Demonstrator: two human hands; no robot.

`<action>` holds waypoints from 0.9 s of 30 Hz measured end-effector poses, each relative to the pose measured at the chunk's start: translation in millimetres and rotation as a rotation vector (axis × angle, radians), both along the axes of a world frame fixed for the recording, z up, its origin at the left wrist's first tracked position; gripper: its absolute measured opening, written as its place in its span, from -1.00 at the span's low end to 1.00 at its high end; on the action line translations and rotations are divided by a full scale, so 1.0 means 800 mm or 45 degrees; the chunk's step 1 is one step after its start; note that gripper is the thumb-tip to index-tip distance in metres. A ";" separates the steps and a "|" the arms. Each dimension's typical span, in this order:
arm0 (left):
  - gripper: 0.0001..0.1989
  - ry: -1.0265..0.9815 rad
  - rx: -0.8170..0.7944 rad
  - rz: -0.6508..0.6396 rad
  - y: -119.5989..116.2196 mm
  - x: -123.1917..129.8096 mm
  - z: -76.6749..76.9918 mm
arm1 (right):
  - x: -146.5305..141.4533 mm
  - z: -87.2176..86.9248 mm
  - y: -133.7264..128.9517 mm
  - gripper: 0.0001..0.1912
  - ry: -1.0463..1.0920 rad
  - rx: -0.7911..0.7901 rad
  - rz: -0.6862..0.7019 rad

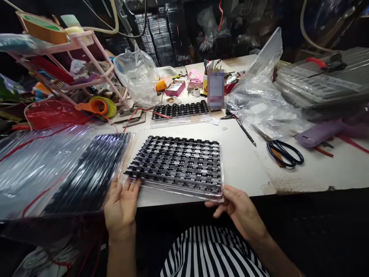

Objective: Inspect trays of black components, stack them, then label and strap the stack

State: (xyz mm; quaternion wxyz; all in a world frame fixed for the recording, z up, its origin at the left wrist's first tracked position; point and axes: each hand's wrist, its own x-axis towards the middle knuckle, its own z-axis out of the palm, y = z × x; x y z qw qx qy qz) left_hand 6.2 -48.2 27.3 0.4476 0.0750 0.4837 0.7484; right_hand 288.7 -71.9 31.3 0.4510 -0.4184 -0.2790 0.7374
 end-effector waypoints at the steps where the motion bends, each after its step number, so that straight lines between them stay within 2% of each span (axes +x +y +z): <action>1: -0.73 0.025 0.049 0.001 0.002 0.002 0.000 | -0.003 -0.003 -0.008 -0.66 -0.047 -0.034 0.064; 3: -0.66 0.075 0.117 -0.014 0.003 0.007 -0.001 | -0.008 -0.012 -0.017 -0.62 -0.144 -0.070 0.122; 7: -0.60 0.123 0.175 -0.048 -0.010 0.021 -0.005 | -0.008 -0.028 -0.019 -0.57 -0.338 -0.018 0.134; 15: -0.53 0.156 0.199 -0.161 -0.044 0.036 -0.008 | -0.004 -0.030 -0.016 -0.57 -0.430 0.019 0.133; 18: -0.47 0.171 0.154 -0.148 -0.050 0.043 -0.006 | -0.011 -0.031 -0.023 -0.57 -0.606 0.095 0.132; 20: -0.44 0.211 0.115 -0.124 -0.054 0.049 -0.003 | -0.016 -0.029 -0.032 -0.58 -0.804 0.173 0.227; 24: -0.43 0.285 0.019 -0.113 -0.062 0.060 0.002 | -0.012 -0.012 -0.039 -0.58 -1.080 0.388 0.553; 25: -0.43 0.286 -0.005 -0.129 -0.064 0.062 0.002 | -0.006 -0.006 -0.033 -0.58 -1.133 0.450 0.561; 27: -0.45 0.278 -0.028 -0.185 -0.068 0.066 0.001 | 0.009 0.003 -0.008 -0.62 -1.253 0.576 0.400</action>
